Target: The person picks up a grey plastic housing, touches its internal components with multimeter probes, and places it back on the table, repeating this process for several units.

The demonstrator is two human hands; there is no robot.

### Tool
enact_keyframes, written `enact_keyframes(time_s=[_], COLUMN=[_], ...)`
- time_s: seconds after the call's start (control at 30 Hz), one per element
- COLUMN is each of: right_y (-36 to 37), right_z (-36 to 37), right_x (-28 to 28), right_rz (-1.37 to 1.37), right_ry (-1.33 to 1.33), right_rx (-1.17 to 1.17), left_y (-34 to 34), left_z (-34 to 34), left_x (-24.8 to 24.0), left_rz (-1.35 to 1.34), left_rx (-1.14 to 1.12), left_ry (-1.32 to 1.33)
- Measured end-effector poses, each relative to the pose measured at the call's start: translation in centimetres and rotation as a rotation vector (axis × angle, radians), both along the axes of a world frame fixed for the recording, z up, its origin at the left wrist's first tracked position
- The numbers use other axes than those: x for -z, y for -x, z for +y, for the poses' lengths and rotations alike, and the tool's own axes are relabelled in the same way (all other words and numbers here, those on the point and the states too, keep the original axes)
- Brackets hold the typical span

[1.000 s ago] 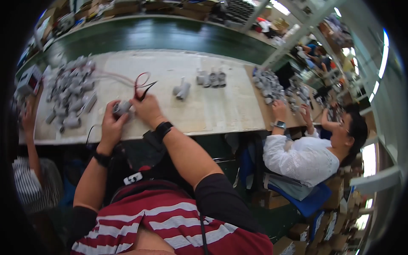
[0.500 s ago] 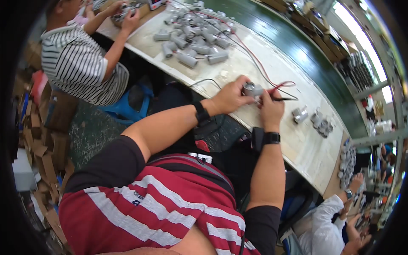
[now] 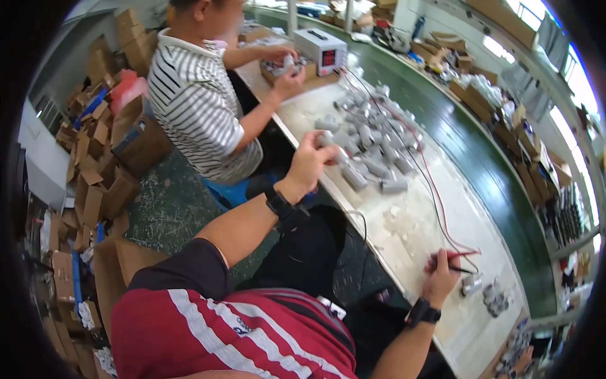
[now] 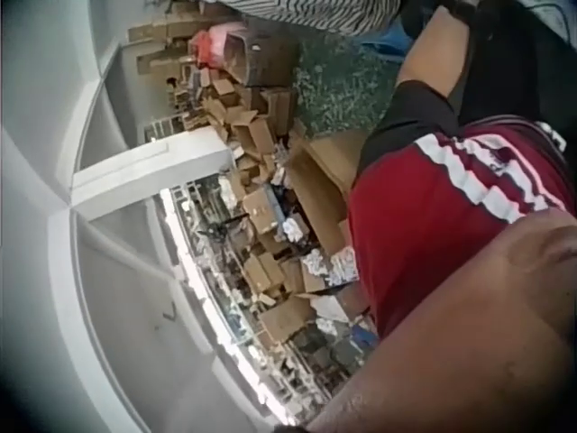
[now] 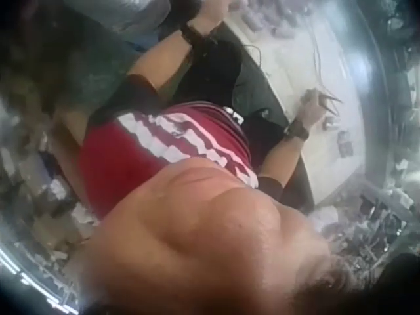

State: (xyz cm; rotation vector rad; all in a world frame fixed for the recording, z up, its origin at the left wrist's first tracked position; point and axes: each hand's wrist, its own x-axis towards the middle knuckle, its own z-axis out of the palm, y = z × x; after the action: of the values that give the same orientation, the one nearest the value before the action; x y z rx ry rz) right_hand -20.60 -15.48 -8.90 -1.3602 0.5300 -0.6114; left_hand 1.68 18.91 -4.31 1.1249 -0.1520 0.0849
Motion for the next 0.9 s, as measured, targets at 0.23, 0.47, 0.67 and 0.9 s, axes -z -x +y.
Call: enact_keyframes(time_s=[0.23,0.47,0.67,0.9], right_y=[0.2,-0.3,-0.4,-0.8], right_z=[-0.3,0.4,0.8,1.3], right_x=[0.3,-0.3,-0.6,-0.7], right_rz=[0.015,0.031,0.022,0.030], right_ry=[0.054,0.098,0.087,0.087], right_rx=[-0.007,0.031,0.003,-0.009], left_y=[-15.3,-15.6,-9.8,-15.0], left_z=[8.3,4.4,2.7,3.3], left_x=[6.0,4.7,3.1,3.4], left_rz=[-0.109,-0.096,-0.317,-0.273], left_rx=[-0.022,-0.052,0.062,0.065], left_ry=[-1.418,-1.219,-1.650,-1.696])
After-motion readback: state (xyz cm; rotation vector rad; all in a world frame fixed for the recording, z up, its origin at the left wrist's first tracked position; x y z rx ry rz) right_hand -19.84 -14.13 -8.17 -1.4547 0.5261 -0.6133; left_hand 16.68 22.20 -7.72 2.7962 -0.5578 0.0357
